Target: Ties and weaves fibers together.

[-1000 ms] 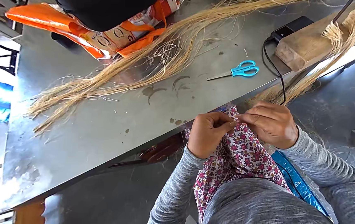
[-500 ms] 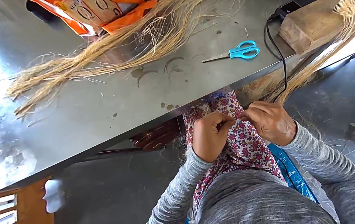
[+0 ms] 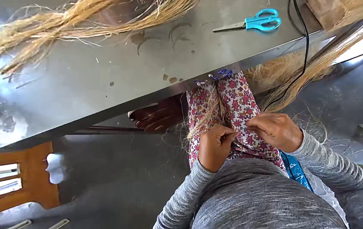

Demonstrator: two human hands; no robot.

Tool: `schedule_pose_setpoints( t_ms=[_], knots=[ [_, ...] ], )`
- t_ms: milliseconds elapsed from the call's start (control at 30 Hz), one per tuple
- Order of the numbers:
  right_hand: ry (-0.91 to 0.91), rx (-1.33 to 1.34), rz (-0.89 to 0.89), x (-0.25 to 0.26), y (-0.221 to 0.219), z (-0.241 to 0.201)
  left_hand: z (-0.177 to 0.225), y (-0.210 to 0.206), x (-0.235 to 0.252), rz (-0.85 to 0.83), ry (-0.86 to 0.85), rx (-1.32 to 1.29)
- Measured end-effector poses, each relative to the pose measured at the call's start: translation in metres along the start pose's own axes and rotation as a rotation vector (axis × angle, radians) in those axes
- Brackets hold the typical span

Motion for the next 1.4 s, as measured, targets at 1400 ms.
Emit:
schedule_pose_setpoints(
  t_ms=[1400],
  knots=[
    [0.007, -0.047, 0.245, -0.04, -0.009, -0.021, -0.011, 0.005, -0.032, -0.114, 0.131, -0.137]
  ],
)
Point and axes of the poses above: each hand's wrist, its own x-axis towards the middle knuckle, its own y-axis out of the back of the hand, z = x × y, the point moved 3 cm from there along x, towards the middle knuckle, and after that the axes turned 8 degrees about y, right-handed, at the moved point
